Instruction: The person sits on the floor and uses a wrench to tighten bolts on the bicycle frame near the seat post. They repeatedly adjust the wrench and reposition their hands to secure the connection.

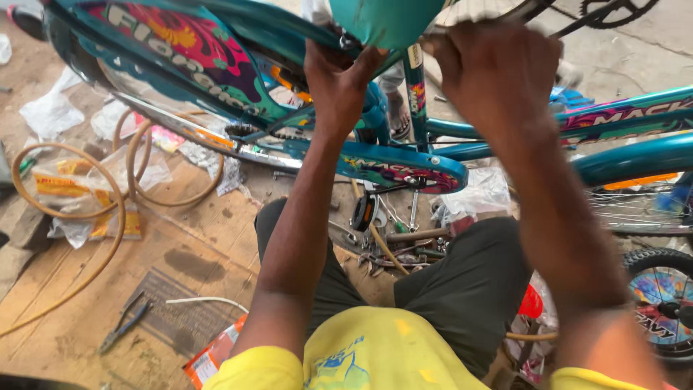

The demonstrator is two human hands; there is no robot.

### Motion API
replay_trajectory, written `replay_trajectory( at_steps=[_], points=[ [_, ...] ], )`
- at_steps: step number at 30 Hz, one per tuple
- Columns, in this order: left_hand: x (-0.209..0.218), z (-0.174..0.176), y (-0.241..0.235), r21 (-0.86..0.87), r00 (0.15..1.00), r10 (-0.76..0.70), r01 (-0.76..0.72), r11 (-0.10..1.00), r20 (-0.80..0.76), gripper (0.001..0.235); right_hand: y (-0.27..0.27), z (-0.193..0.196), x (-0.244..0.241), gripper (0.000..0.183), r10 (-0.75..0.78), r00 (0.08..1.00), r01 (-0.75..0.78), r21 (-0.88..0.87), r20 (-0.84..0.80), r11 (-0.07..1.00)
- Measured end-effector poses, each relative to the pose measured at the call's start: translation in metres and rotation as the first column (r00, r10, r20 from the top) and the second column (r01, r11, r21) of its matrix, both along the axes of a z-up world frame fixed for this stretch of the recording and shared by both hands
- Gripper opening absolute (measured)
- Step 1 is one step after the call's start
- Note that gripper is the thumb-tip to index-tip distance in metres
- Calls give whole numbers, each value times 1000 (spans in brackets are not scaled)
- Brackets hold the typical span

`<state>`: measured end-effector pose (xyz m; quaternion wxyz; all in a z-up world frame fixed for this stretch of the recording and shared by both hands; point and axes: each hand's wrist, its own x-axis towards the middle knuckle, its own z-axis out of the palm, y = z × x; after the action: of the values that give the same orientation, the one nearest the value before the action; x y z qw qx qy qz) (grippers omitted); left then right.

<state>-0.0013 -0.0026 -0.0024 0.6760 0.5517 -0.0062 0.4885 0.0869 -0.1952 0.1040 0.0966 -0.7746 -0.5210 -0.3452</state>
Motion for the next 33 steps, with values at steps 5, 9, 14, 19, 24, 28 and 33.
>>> replay_trajectory(
  at_steps=[5,9,14,19,24,28,33],
  points=[
    [-3,6,-1,-29,1000,11,-12,1000,-27,57,5,0,7,12,166,972,-175,-42,-167,984],
    [1,4,-1,-46,999,-18,20,999,48,56,49,-99,-21,16,170,901,70,518,-400,852],
    [0,4,0,-92,1000,-25,25,995,8,50,88,-142,-49,11,562,662,95,799,-496,594],
    [1,6,0,-57,999,-28,30,998,27,52,1,-50,-16,12,102,934,-39,186,-343,982],
    [-1,9,1,-34,999,-33,33,999,5,51,13,44,-13,26,-131,988,146,-207,88,967],
    [-1,2,1,-6,1000,-20,20,1000,-4,52,7,27,-8,11,-4,992,15,-87,129,996],
    [6,-8,9,-28,999,-22,23,999,34,48,75,-89,-33,10,127,976,0,589,-175,808]
  ],
)
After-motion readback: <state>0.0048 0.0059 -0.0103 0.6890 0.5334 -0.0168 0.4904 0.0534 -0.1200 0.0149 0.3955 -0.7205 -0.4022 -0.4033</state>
